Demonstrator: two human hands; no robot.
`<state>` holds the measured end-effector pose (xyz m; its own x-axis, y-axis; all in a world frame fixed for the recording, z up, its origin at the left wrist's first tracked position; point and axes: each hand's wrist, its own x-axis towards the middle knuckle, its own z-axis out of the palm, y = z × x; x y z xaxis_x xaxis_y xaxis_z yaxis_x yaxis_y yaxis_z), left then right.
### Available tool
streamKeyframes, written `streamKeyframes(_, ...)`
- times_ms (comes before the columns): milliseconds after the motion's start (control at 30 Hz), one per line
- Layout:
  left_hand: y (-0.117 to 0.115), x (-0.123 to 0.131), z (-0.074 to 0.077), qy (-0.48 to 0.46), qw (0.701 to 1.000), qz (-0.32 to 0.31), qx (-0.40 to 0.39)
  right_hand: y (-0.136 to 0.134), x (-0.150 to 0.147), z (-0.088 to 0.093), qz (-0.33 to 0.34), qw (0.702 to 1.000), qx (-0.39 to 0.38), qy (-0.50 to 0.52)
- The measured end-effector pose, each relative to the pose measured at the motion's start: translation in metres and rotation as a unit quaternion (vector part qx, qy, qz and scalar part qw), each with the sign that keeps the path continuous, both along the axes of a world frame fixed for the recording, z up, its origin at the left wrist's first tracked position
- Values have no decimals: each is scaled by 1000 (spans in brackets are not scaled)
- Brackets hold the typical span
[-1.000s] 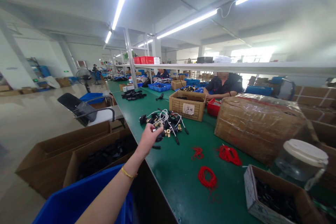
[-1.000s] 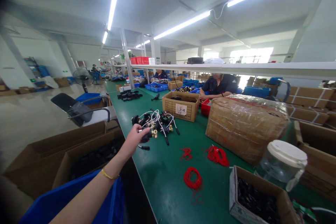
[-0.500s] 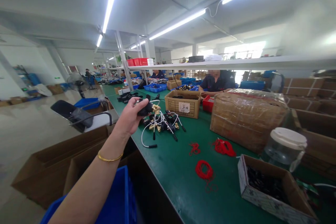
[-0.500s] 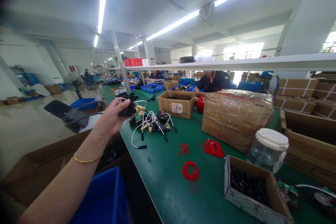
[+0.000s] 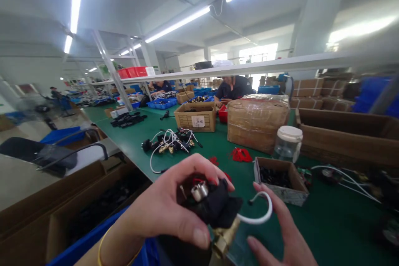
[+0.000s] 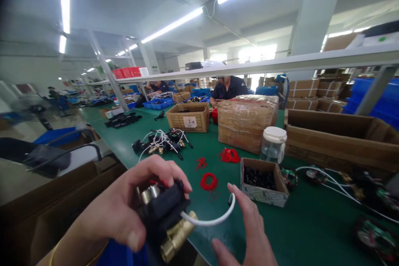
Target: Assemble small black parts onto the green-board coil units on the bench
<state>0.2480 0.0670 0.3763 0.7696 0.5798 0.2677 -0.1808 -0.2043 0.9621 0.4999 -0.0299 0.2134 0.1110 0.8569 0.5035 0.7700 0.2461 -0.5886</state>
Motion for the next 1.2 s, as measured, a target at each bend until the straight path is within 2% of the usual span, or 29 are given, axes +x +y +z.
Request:
streamKeyframes(67,-1,16,-9,19,998,-50,46,-6,13,11,49,997,-12,58)
streamKeyframes(133,5,30,-19,43,990,-80,108,-23,35,19,56,994,-41,90)
streamKeyframes(233,18,54,-41,100,966,-99,218,-56,71,27,26,995,-91,31)
streamKeyframes(333,27,84,-73,156,909,-118,368,-72,92,28,3,983,-165,-77)
streamKeyframes(467,23,128,-123,178,799,-141,556,-62,94,16,-54,936,-260,-231)
streamKeyframes(533,18,145,-142,164,768,-152,600,-54,92,7,-80,909,-299,-277)
streamKeyframes(600,16,156,-154,138,755,-162,620,-51,91,-2,-93,892,-330,-295)
streamKeyframes(667,18,160,-161,119,763,-156,616,-51,90,-8,-100,881,-350,-301)
streamKeyframes(700,20,159,-163,121,777,-143,601,-52,90,-9,-101,879,-357,-300)
streamKeyframes(767,25,156,-170,144,824,-106,538,-54,91,-10,-101,878,-365,-293)
streamKeyframes(833,28,152,-181,176,877,-65,443,-54,92,-10,-100,879,-368,-288)
streamKeyframes(933,23,150,-203,193,929,-19,316,-51,95,-14,-102,879,-360,-296)
streamKeyframes(1067,9,156,-226,177,959,35,220,-47,100,-25,-124,880,-326,-322)
streamKeyframes(1200,2,161,-230,164,965,49,199,-46,104,-34,-166,873,-305,-342)
